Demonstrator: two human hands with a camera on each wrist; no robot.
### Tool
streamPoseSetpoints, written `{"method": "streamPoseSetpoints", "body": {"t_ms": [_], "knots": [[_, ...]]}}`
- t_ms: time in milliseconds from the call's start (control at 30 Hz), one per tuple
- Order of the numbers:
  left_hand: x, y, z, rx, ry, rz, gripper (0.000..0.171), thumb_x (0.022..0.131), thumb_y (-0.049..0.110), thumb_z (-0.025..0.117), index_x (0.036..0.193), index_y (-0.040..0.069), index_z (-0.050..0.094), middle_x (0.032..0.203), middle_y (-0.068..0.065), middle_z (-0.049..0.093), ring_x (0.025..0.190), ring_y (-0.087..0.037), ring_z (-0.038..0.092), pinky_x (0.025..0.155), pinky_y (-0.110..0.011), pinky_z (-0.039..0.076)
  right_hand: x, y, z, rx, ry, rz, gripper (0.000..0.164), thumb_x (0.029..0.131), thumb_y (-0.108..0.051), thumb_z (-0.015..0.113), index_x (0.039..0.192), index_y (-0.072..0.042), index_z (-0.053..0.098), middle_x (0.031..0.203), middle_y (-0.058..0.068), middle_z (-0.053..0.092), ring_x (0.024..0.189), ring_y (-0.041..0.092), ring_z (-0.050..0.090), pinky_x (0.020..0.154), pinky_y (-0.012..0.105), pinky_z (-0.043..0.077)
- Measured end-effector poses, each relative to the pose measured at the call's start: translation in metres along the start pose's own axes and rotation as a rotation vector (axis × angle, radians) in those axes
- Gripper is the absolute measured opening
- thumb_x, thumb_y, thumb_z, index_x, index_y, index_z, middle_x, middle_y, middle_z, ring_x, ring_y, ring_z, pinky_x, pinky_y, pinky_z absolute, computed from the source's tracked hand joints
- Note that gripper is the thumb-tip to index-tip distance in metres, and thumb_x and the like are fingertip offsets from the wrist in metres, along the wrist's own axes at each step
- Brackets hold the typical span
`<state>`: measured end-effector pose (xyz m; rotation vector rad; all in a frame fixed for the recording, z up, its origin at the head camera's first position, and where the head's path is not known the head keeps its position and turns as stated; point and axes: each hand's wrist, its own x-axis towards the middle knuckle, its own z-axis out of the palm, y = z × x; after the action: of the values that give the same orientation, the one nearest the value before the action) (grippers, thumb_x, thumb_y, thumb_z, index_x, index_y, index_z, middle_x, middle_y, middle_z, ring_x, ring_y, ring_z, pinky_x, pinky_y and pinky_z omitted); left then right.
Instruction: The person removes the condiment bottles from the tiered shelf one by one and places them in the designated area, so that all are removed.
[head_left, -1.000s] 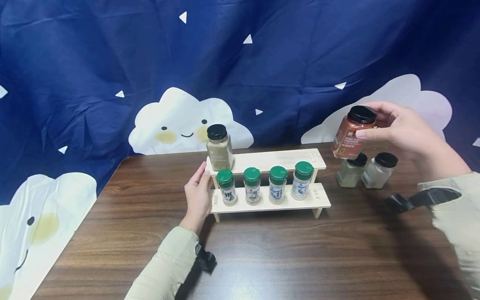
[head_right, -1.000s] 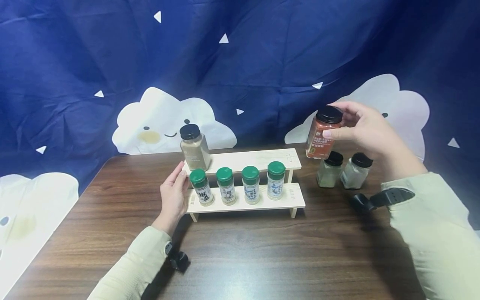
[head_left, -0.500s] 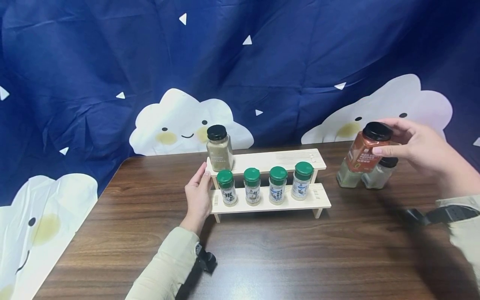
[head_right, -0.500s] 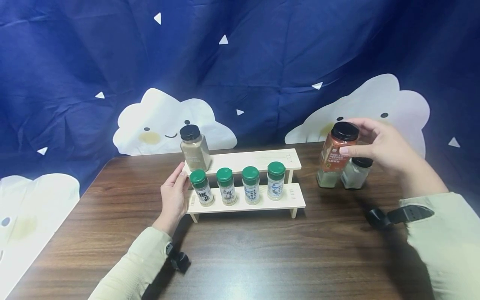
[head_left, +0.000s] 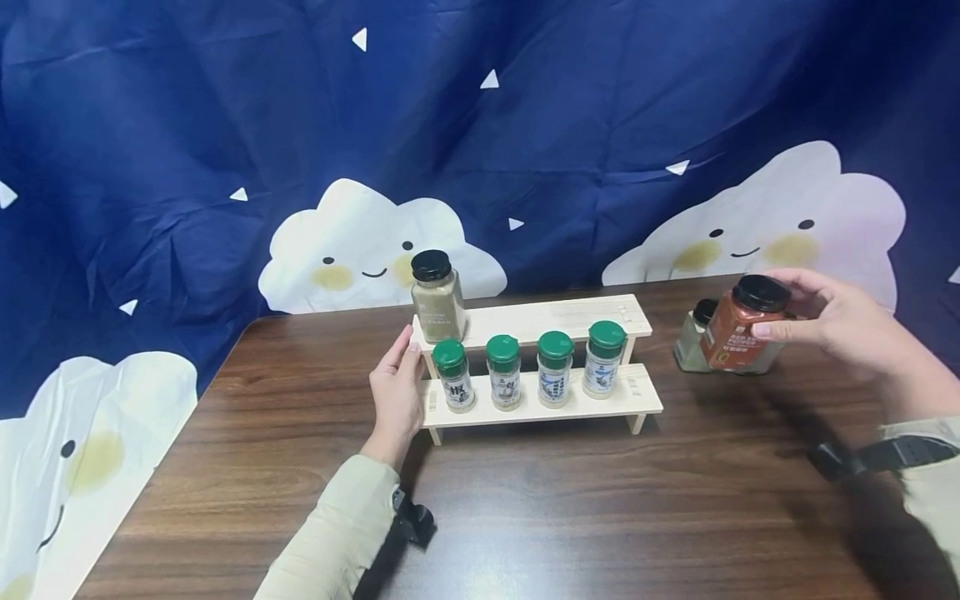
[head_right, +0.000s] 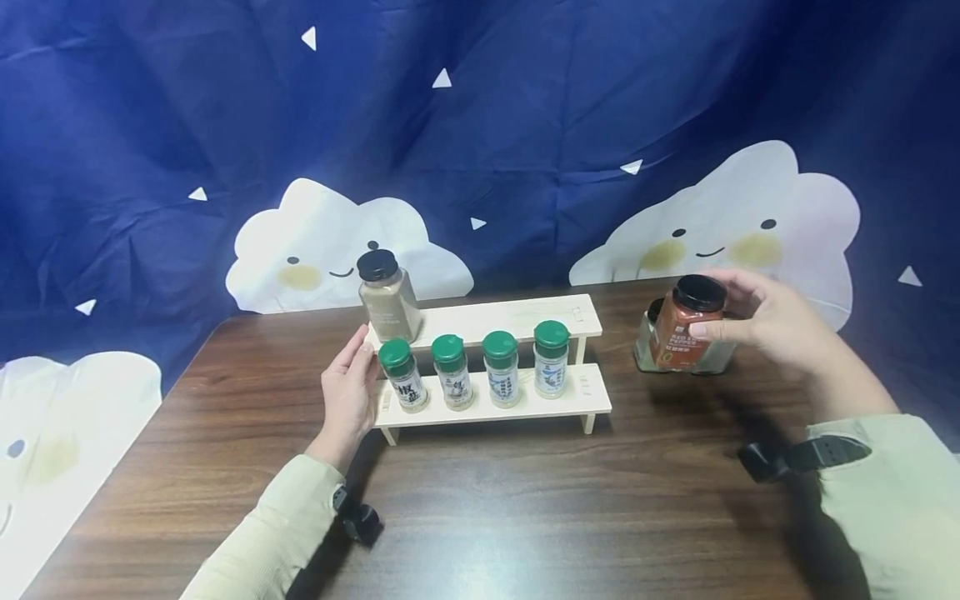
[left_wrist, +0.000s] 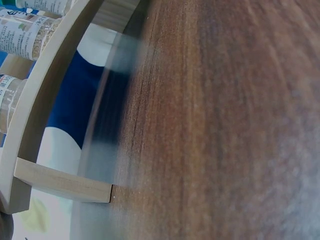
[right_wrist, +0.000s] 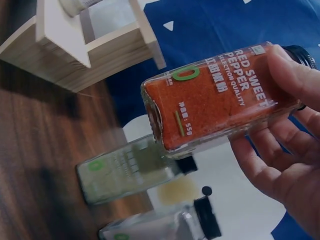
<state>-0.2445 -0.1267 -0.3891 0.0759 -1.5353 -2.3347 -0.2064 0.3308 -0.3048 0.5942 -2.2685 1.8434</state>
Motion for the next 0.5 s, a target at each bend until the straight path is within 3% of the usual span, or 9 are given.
{"method": "streamPoseSetpoints", "body": {"t_ms": [100, 333, 500], "knots": [[-0.001, -0.001, 0.000, -0.005, 0.000, -0.001, 0.038, 0.094, -0.002, 0.046, 0.131, -0.006, 0.046, 0.134, -0.020, 0.048, 0.122, -0.025, 0.048, 0.098, -0.027, 0.045, -0.004, 0.005, -0.001, -0.027, 0.013, 0.026, 0.060, 0.071, 0.027, 0.058, 0.117, -0.011, 0.059, 0.097, -0.007, 0.069, 0.087, 0.002, 0.063, 0.064, 0.013, 0.053], [0.000, -0.001, 0.001, -0.005, 0.011, -0.009, 0.038, 0.093, -0.003, 0.046, 0.131, -0.005, 0.047, 0.134, -0.019, 0.049, 0.120, -0.022, 0.049, 0.098, -0.026, 0.045, -0.012, 0.016, 0.000, -0.233, 0.044, 0.082, 0.061, 0.072, 0.022, 0.062, 0.115, -0.022, 0.058, 0.091, -0.014, 0.068, 0.082, -0.002, 0.062, 0.059, 0.015, 0.053], [0.000, -0.002, 0.000, -0.010, 0.017, -0.008, 0.038, 0.093, -0.003, 0.046, 0.131, -0.006, 0.046, 0.135, -0.020, 0.048, 0.120, -0.022, 0.049, 0.097, -0.025, 0.046, -0.017, 0.025, 0.002, -0.258, 0.050, 0.079, 0.061, 0.071, 0.022, 0.063, 0.116, -0.021, 0.058, 0.093, -0.016, 0.067, 0.084, -0.004, 0.061, 0.061, 0.012, 0.052]]}}
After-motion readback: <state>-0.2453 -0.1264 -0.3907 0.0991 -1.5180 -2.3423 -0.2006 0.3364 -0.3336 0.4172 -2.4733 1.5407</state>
